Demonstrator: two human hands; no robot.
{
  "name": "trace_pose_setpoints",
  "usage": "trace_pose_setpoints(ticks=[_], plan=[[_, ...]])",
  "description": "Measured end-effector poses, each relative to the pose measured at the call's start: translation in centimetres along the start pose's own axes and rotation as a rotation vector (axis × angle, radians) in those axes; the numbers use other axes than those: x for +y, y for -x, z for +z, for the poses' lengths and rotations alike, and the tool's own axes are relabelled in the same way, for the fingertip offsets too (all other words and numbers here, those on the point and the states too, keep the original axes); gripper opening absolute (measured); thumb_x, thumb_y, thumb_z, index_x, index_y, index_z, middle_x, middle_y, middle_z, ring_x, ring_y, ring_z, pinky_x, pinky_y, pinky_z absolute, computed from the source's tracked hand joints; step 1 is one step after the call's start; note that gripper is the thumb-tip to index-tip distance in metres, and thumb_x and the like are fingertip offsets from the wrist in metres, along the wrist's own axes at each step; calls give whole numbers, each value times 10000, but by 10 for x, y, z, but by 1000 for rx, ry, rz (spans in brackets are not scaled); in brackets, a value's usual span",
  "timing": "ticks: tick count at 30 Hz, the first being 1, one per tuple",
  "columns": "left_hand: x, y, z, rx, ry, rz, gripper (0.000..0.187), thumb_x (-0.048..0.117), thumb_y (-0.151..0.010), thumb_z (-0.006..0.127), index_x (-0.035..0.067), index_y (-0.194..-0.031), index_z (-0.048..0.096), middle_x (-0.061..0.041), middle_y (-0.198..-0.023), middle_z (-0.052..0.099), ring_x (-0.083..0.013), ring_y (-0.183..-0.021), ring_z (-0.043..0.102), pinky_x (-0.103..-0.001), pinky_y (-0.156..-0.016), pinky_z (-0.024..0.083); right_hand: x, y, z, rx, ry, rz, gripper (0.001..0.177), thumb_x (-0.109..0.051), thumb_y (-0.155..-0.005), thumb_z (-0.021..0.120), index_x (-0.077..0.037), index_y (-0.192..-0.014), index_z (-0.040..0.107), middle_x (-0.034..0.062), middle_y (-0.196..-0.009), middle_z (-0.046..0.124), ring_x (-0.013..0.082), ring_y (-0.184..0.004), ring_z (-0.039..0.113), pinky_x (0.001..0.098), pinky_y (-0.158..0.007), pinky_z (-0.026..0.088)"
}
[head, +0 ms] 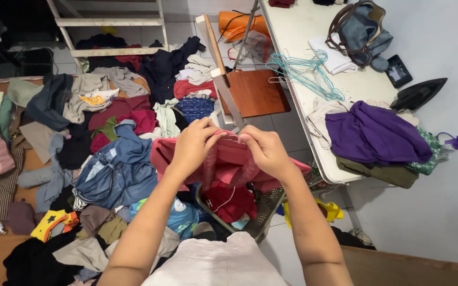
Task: Sort laundry and place individual garments onto hangers.
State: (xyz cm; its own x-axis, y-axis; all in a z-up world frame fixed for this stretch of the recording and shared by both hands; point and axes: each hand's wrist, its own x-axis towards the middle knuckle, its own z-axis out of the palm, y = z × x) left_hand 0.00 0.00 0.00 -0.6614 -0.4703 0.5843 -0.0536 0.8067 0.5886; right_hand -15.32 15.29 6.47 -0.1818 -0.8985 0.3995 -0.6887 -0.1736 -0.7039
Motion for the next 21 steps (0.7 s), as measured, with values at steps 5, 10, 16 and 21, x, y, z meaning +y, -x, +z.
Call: trace_pose_setpoints(ticks=[5,10,16,21], plan=[[33,3,-4,79,46,-141,144,219,-930,712,113,-994,786,-72,-878,645,-287,-834,665,-387,-703,515,7,-6,2,6,92,-24,165,-137,-1057,564,-13,-981,642,149,-805,644,307,-691,649,319,-651,514],[47,23,9,70,328,-210,169,140,-981,665,59,-1097,755,-102,-962,673,-262,-871,690,-331,-775,540,18,-11,-1,54,92,-41,190,-147,-1069,547,-5,-988,643,148,-830,659,290,-736,683,306,-667,520],[19,45,14,114,429,-47,199,65,-993,642,31,-1182,689,-129,-1172,694,-295,-1127,684,-366,-1019,510,31,-7,-17,98,-36,45,274,-191,-1097,529,13,-937,617,81,-794,655,130,-752,651,278,-719,520],[-36,62,21,449,-44,-112,517,60,-837,672,-71,-1326,566,-269,-1274,572,-443,-1184,560,-460,-1055,423,43,2,-36,124,-223,161,307,-215,-1128,503,-13,-939,635,-38,-676,436,42,-621,384,225,-562,318]])
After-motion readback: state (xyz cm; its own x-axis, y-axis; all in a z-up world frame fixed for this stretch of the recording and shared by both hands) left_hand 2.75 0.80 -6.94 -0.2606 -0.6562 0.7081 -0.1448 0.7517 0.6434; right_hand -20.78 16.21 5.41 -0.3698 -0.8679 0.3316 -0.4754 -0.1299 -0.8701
